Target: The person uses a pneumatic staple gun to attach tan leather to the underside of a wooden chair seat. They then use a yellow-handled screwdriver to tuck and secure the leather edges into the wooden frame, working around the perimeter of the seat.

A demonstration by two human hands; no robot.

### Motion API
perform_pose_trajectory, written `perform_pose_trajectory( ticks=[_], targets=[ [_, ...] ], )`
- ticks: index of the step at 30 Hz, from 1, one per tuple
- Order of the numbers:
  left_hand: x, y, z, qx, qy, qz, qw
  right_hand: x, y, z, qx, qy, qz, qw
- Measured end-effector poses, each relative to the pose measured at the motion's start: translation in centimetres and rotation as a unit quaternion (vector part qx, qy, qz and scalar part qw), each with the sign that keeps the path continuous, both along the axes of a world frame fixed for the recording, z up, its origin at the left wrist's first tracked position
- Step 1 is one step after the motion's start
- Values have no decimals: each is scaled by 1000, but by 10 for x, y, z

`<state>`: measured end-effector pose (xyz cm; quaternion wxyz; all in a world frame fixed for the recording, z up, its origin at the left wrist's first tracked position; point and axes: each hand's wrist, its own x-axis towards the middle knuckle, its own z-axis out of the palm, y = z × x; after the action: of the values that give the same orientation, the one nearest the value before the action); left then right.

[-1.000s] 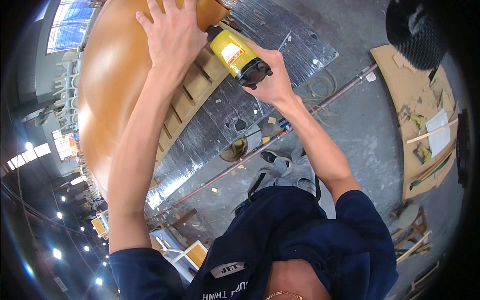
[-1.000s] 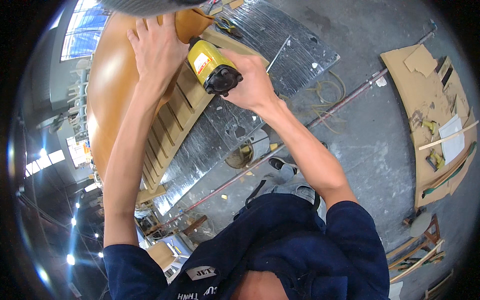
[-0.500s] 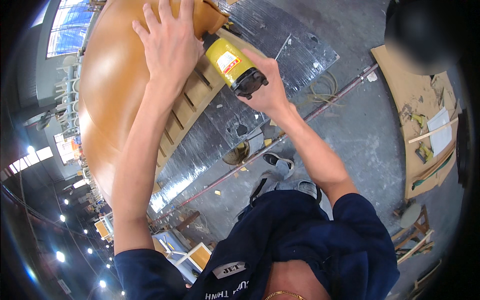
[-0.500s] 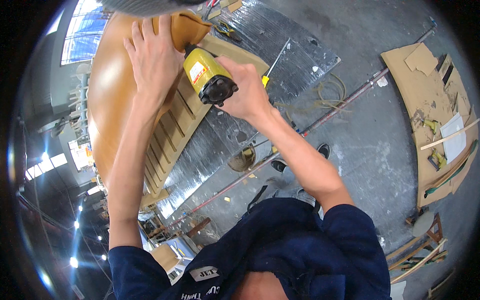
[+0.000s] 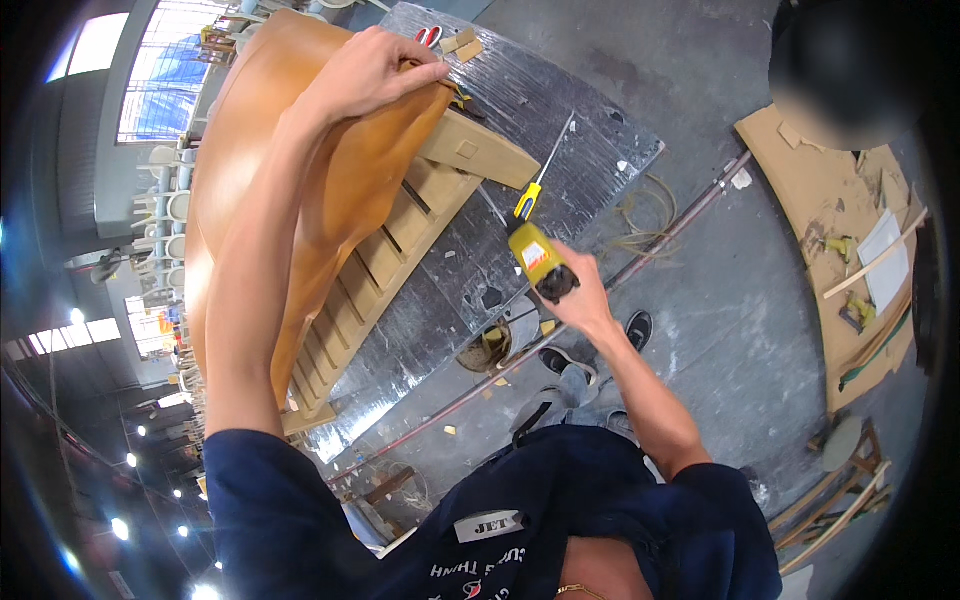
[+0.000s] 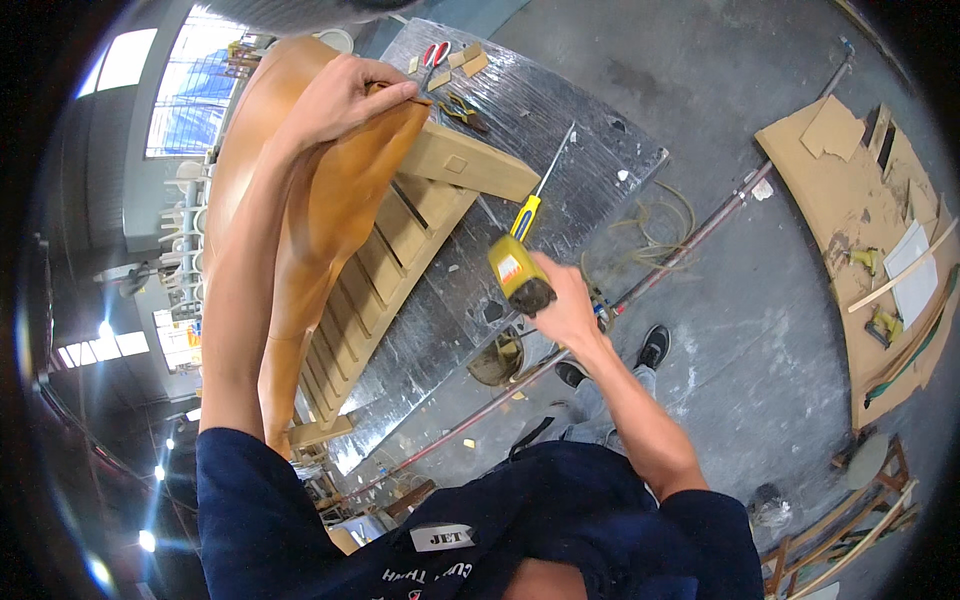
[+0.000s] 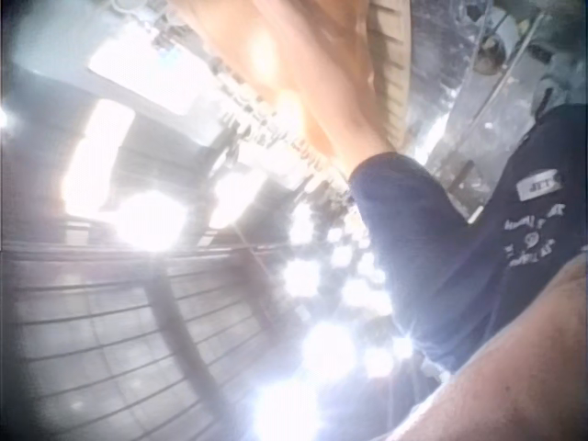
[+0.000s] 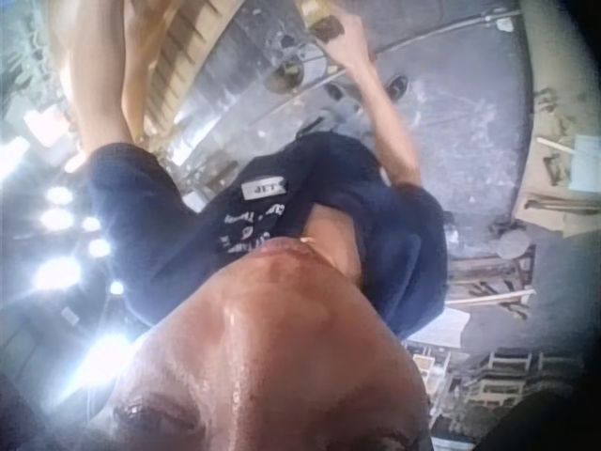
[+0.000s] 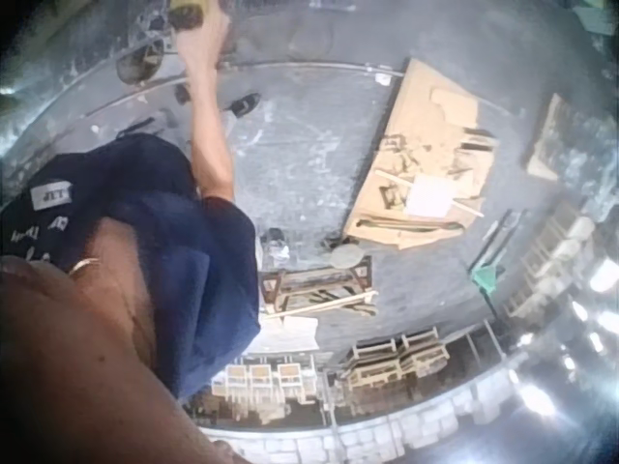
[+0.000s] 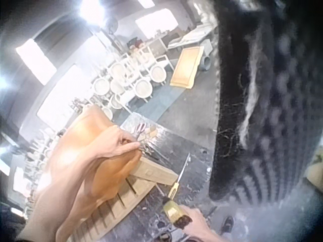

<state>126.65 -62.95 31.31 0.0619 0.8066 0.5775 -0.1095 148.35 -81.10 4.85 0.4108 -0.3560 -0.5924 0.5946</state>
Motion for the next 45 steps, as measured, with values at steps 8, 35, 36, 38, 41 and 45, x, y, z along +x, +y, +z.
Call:
perform_pose_trajectory(
  ticks=[8, 35, 36, 38, 41, 45],
  targets=[
    [-142, 4, 35, 139, -478, 105, 861, -45, -57, -26, -3, -304, 241, 922],
    [-379, -23, 34, 180, -161, 191, 951, -171, 27, 72, -123, 63, -390, 910],
    [-379, -20, 30, 183, -160, 194, 950, -183, 28, 98, -129, 112, -382, 908],
    [-405, -13, 47, 206, -170, 188, 945, -207, 49, 127, -125, 148, -342, 919],
    [-426, 13, 30, 189, -204, 172, 945, -210, 56, 129, -143, 133, -340, 920],
    [-378, -17, 41, 165, -222, 173, 945, -112, 83, 105, -156, 148, -253, 943]
  ],
)
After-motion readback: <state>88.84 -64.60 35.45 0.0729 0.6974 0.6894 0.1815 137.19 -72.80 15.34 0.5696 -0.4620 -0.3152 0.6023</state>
